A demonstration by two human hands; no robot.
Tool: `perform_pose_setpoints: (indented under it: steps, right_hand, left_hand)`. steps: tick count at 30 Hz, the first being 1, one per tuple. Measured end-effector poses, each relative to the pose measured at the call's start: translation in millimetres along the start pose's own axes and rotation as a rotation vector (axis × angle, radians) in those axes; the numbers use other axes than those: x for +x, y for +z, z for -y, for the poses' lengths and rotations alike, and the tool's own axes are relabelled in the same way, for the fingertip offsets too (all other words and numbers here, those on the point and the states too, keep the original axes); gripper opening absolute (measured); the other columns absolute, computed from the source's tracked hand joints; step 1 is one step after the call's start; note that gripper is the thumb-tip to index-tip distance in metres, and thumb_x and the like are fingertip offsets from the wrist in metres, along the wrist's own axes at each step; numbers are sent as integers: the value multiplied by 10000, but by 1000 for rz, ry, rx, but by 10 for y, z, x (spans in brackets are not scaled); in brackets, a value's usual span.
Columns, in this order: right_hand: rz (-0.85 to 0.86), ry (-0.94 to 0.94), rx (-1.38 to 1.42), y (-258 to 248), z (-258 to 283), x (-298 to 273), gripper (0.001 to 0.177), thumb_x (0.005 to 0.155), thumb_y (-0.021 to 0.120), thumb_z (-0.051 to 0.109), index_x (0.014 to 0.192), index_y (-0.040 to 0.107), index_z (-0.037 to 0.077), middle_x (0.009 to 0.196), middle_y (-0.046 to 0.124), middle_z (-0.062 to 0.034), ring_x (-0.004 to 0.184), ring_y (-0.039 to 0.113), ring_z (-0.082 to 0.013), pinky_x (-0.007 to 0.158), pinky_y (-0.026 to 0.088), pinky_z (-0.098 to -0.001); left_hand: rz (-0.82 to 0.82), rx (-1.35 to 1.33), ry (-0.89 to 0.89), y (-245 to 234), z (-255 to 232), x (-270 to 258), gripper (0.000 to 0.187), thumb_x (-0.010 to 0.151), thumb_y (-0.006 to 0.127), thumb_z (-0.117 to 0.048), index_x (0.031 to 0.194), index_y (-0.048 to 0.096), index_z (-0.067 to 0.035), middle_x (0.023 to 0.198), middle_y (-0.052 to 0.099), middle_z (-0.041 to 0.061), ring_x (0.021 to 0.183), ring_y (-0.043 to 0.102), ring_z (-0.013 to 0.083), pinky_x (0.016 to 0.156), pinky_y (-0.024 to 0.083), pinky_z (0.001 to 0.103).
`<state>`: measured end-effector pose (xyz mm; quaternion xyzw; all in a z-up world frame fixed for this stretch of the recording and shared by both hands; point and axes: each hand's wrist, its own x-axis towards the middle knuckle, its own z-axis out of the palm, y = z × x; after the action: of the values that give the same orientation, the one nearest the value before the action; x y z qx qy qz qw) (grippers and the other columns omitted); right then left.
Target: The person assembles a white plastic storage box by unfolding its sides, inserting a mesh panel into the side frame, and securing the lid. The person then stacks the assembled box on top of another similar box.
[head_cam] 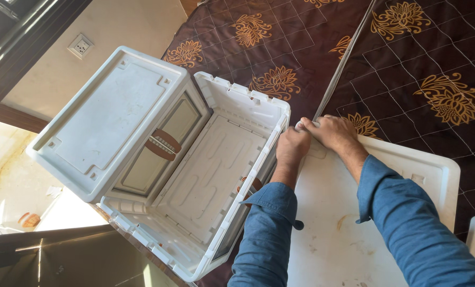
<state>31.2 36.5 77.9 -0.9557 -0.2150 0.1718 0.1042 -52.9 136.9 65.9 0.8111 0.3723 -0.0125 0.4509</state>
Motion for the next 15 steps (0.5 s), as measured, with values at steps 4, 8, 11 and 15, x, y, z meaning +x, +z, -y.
perform_pose_setpoints:
  steps: [4, 8, 11, 15]
  right_hand:
    - [-155, -46, -95, 122, -25, -16, 863, 986, 322, 784, 970, 800, 66, 986, 768, -161, 974, 739, -332, 848, 579, -469]
    - [-184, -15, -131, 203, -22, 7, 851, 1008, 331, 768, 936, 794, 58, 948, 766, -170, 917, 745, -325, 785, 583, -467]
    - [-195, -11, -96, 233, -30, 11, 807, 1015, 345, 735, 951, 783, 60, 943, 759, -147, 905, 742, -315, 782, 578, -467]
    - [-270, -121, -96, 219, -95, -115, 651, 1049, 381, 642, 1110, 708, 82, 1005, 752, -117, 951, 728, -306, 871, 555, -475]
  left_hand:
    - [-40, 58, 21, -19, -55, -64, 594, 1000, 383, -431, 1110, 720, 45, 1089, 712, 309, 1093, 672, 454, 1014, 490, 505]
    - [-91, 67, 52, -30, -54, -63, 588, 992, 430, -423, 1019, 748, 72, 991, 720, 321, 1004, 699, 462, 962, 525, 506]
    - [-146, 89, 103, -7, -37, -85, 564, 986, 471, -404, 946, 767, 74, 931, 721, 321, 927, 711, 472, 903, 554, 507]
    - [-198, 94, 191, 45, -1, -180, 515, 987, 476, -381, 912, 733, 59, 907, 723, 293, 870, 726, 457, 840, 574, 509]
